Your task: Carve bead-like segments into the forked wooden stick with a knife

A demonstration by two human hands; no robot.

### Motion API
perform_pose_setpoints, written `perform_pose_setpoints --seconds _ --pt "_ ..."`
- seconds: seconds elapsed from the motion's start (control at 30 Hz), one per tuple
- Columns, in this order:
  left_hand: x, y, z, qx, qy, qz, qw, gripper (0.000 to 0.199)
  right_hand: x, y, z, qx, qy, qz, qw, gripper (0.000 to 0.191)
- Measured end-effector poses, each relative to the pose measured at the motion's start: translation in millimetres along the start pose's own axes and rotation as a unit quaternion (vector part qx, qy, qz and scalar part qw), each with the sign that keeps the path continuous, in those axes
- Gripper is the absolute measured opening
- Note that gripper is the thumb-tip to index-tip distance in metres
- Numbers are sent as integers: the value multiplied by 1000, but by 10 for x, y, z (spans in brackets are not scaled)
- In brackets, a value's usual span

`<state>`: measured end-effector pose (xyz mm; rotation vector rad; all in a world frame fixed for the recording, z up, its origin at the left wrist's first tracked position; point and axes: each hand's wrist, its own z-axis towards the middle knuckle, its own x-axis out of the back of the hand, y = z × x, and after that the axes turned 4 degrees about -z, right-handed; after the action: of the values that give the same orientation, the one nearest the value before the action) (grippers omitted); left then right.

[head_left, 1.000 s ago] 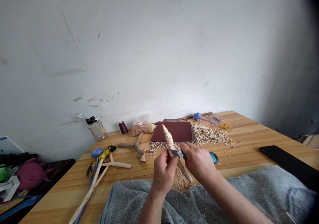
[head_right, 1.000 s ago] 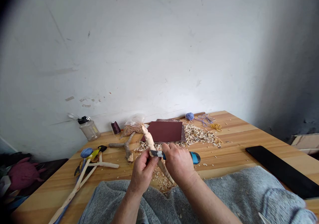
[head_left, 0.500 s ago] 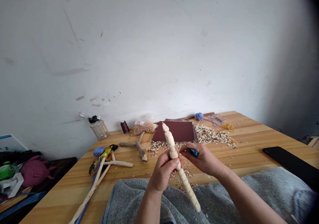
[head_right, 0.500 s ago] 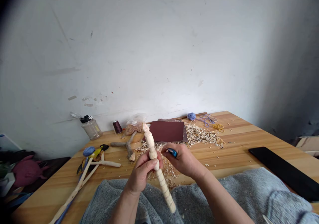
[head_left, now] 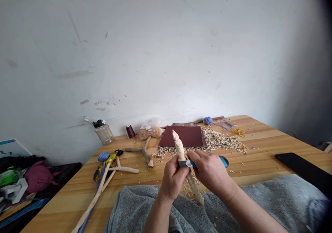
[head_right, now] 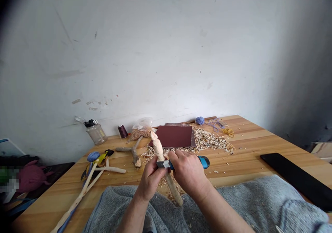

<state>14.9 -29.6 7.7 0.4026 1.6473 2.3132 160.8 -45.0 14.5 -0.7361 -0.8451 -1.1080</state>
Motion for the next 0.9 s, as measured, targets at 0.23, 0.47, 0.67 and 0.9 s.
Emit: perform_pose_setpoints --seconds 0.23,0.47,0.67,0.9 --pt "-9 -10 0 -3 4 24 1000 15 22 -18 -10 -13 -14 0 1000 13" --pt "-2 -15 -7 -31 51 95 994 14 -2 -65 -7 -28 -17 1 999 18" --pt "8 -17 3 -7 68 82 994 12 -31 -87 17 -29 -20 12 999 14" --pt "1 -9 -12 35 63 5 997 13 -51 -64 21 -30 -14 10 999 20"
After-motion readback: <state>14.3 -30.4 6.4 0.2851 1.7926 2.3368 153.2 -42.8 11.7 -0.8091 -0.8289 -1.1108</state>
